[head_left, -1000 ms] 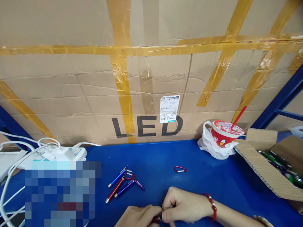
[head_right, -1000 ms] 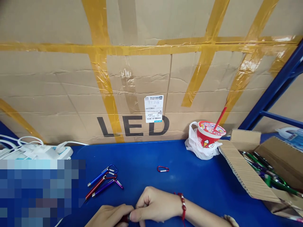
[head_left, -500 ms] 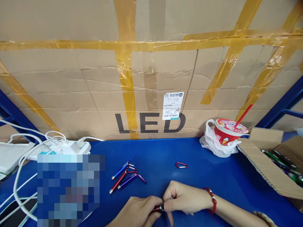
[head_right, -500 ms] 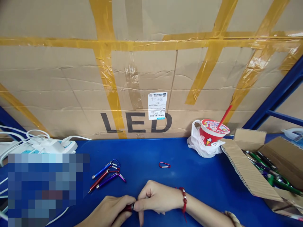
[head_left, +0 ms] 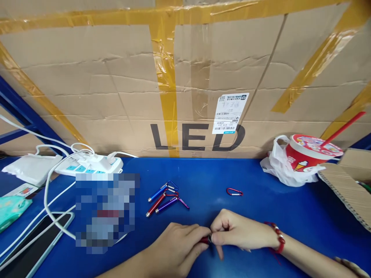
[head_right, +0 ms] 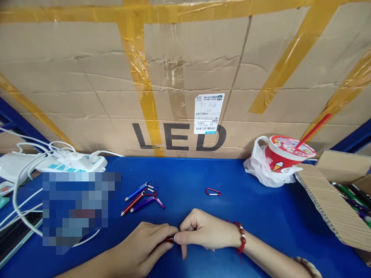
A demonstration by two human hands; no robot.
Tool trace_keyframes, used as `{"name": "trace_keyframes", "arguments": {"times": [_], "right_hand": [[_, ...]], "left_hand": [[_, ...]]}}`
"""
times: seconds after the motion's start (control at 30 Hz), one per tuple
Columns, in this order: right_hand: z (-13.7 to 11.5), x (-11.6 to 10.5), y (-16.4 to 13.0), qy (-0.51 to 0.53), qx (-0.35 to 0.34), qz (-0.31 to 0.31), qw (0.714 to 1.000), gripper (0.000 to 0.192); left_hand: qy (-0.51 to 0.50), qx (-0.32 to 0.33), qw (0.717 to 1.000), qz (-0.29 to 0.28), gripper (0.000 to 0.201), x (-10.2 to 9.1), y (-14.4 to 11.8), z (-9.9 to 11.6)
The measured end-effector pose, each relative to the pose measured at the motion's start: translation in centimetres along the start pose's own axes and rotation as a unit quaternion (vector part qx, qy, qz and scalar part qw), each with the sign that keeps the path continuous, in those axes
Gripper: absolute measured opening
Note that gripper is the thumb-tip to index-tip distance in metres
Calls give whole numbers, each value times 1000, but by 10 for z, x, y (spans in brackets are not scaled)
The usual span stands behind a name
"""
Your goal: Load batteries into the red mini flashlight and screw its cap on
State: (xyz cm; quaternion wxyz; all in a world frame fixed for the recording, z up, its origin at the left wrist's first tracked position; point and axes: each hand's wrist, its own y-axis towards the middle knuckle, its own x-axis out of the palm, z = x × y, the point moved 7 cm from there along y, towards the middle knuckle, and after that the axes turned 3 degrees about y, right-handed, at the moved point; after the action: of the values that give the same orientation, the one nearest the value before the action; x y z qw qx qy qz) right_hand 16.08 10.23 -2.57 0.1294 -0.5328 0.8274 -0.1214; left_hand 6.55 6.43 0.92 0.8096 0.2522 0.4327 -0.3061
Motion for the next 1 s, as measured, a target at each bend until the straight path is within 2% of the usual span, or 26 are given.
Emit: {"name": "trace_keyframes", "arguments": {"times": [0.33, 0.67, 1.0], "right_hand": [[2, -1, 0, 6, 19, 11, 1000, 47], [13, -2, 2, -11, 42, 32, 999, 41], [10, -2, 3, -12, 48, 42, 998, 39]], "left_hand": [[4, -3, 1000, -3, 17, 2, 1, -1], [55, 2, 998, -5, 17, 2, -1, 0], [62, 0, 998, 0, 17, 3, -1, 0]]}}
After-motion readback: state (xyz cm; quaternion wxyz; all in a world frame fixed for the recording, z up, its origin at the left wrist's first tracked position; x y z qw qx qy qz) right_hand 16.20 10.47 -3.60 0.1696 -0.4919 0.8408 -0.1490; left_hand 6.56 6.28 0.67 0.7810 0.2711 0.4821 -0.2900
